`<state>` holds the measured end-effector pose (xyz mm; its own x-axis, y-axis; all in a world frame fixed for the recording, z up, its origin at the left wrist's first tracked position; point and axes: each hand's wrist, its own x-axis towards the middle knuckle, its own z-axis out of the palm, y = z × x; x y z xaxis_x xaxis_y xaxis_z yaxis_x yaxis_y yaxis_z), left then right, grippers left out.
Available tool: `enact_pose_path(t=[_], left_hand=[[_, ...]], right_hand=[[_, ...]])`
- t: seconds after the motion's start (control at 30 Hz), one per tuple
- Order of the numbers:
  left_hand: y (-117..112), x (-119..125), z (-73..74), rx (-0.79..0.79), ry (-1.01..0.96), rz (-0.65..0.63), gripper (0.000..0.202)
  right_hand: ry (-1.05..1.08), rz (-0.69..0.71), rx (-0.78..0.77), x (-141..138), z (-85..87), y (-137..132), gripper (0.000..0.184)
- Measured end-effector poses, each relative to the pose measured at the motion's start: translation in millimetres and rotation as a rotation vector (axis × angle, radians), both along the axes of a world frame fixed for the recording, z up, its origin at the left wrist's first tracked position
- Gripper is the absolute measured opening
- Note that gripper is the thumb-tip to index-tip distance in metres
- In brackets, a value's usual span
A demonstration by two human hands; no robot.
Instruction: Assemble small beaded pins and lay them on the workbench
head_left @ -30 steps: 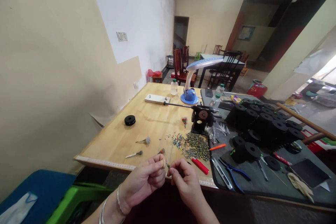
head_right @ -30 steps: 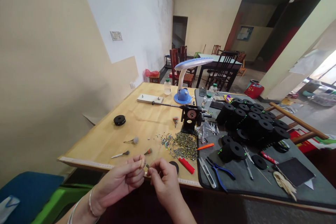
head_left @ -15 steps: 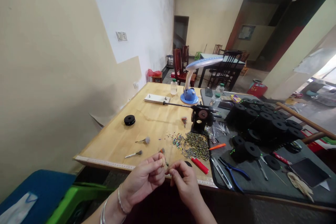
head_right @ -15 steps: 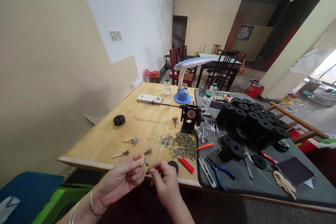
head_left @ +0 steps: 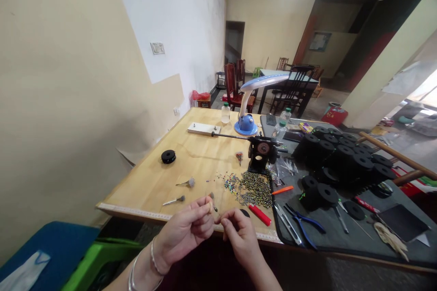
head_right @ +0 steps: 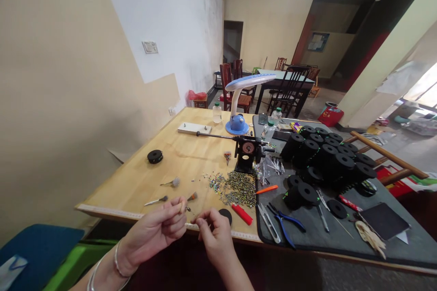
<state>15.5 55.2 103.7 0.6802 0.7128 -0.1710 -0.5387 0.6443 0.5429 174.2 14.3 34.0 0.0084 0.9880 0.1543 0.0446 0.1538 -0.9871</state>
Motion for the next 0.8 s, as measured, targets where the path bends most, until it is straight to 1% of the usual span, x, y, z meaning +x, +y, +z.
enact_pose_path(t=[0.2, 0.33, 0.5, 0.6, 0.67, 0.8], left_hand=[[-1, 1, 1.3, -0.003, 0.003, -0.013, 0.024], [-1, 3, 2.1, 0.015, 0.017, -0.04, 0.023], [1, 3, 1.6, -0.002, 0.041, -0.058, 0.022], [2, 4, 0.2, -0.009, 0.049, -0.053, 0.02], [2, 4, -0.8, -0.013, 0.049, -0.051, 0.019], [1, 4, -1.2, -0.018, 0.046, -0.056, 0.022]], right_hand=[[0.021, -0.023, -0.01, 1, -7.2, 2, 0.025], [0.044, -0.027, -0.037, 2, -8.7, 3, 0.027], [0.148, -0.032, -0.01, 4, -0.6, 6, 0.03], [0.191, 0.0, 0.001, 3, 6.3, 9, 0.03], [0.171, 0.011, -0.007, 2, 9.2, 10, 0.029], [0.057, -0.02, -0.007, 1, 11.2, 10, 0.027]])
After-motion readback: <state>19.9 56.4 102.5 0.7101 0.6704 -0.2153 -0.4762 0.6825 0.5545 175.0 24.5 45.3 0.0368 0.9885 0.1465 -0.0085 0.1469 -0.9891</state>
